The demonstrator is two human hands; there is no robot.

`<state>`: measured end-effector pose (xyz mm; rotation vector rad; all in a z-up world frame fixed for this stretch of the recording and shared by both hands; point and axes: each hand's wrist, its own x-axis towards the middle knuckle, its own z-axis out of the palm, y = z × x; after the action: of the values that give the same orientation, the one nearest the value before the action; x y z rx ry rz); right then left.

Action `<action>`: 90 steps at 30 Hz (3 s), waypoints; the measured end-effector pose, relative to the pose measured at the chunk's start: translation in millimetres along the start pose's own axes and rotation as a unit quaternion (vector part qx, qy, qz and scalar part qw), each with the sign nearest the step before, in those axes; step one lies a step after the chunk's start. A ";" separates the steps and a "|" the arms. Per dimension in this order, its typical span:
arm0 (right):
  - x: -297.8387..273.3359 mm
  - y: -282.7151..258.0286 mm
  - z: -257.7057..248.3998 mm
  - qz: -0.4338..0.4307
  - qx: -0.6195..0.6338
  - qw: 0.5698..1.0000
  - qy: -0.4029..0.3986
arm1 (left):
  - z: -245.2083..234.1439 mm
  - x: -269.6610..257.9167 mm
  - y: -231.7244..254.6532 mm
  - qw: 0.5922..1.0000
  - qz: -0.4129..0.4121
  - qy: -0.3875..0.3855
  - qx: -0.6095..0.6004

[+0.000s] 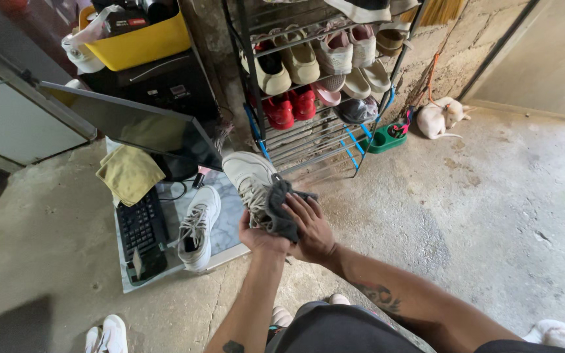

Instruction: The person wipes a white sneaker with a dark cloth, focusing on the upper and laces. The person holds the shoe in one hand and scrubs it with the cloth in the other, rotating the shoe to clean different areas. The person places the shoe on a metal shoe rack at the end of the clip.

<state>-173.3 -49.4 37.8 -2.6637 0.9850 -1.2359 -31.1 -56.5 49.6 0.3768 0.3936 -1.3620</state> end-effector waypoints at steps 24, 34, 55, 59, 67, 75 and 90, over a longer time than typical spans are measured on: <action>98.0 38.1 -87.1 0.066 0.190 0.892 -0.405 | 10.4 -87.9 19.1 0.132 0.324 -0.286 0.892; 127.5 42.0 -79.9 -0.030 0.194 0.922 -0.335 | 25.3 -74.3 36.0 0.279 0.293 -0.215 0.889; 136.3 29.0 -43.2 -0.123 0.148 0.957 -0.215 | 19.0 -42.4 76.6 0.461 0.141 -0.185 0.857; 91.1 -2.8 0.1 -0.109 -0.032 0.990 -0.087 | -1.7 -14.0 82.5 0.767 0.076 -0.212 0.601; 54.9 -21.5 5.7 -0.079 -0.008 0.988 -0.135 | -7.8 -10.1 87.3 0.905 0.017 -0.161 0.393; 118.5 -6.9 18.8 0.086 -0.024 0.982 -0.164 | -20.7 0.8 75.4 0.808 0.008 -0.236 0.539; 118.2 -6.3 -5.8 -0.066 -0.038 0.992 -0.105 | 22.7 -38.3 85.8 0.727 -0.006 -0.345 0.594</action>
<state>-117.4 -109.8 123.0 -2.8837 0.8549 -0.9290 48.4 -20.0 90.6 0.8482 -1.1969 -1.5071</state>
